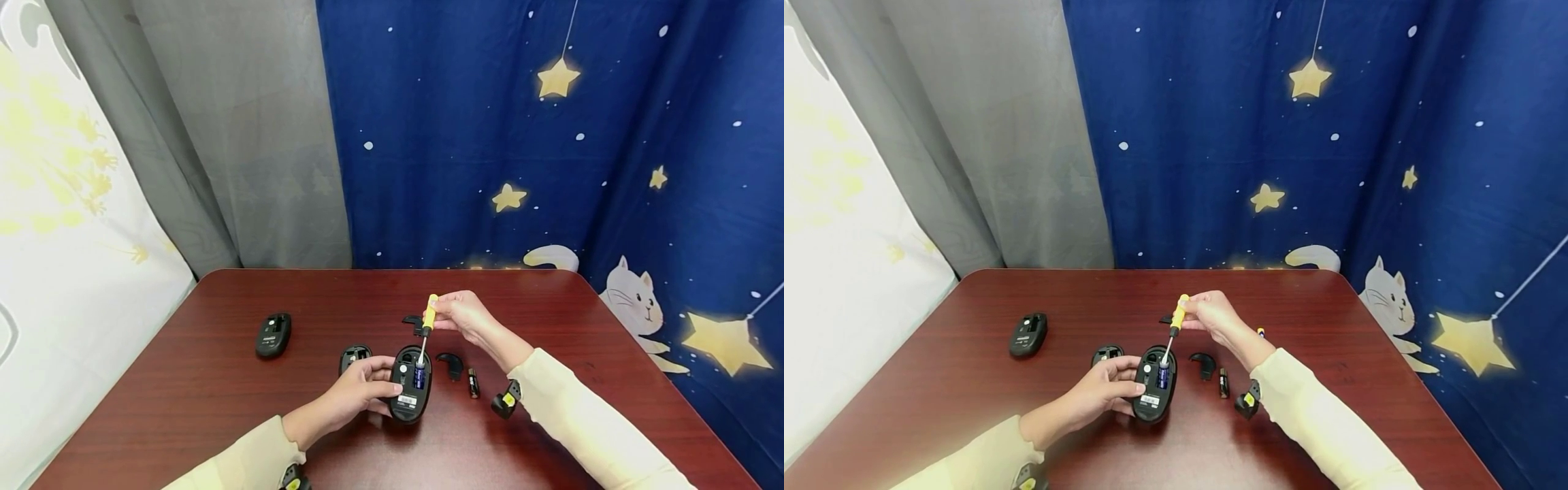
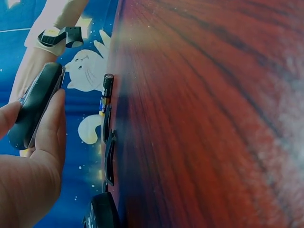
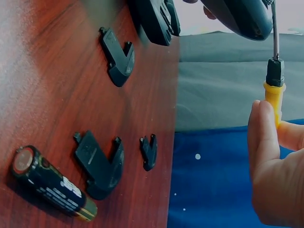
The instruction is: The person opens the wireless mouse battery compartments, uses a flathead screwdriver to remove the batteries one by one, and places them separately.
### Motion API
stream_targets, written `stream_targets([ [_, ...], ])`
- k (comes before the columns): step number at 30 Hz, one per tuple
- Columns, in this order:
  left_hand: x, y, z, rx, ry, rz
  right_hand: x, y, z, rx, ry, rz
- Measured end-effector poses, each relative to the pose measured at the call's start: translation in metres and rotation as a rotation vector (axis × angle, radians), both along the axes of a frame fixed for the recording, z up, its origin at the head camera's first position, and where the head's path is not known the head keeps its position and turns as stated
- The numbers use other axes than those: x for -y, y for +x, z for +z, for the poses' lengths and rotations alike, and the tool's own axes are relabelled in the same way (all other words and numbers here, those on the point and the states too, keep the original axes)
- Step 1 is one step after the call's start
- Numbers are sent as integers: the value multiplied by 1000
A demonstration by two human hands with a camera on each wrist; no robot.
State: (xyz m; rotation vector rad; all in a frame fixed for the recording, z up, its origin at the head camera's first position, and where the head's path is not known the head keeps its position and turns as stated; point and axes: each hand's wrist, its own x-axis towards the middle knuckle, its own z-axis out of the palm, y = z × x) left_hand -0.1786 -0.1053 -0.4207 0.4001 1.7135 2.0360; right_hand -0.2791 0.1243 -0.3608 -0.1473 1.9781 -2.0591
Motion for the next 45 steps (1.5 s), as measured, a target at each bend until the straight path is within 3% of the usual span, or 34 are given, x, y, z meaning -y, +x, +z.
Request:
stream_targets([
  [6, -1, 0, 0, 6, 9, -6, -1, 1, -4, 76, 8, 4],
  [14, -1, -2, 0, 13, 16, -9, 1, 2, -2, 89, -1, 12],
  [26, 0, -1, 5, 14, 8, -4, -14, -1, 20, 46, -173, 18],
  [35, 3, 0, 6, 13, 19, -7, -43, -22, 34, 21, -199, -34],
  [45, 4, 1, 6, 17, 22, -6, -73, -59, 9, 51, -148, -193],
])
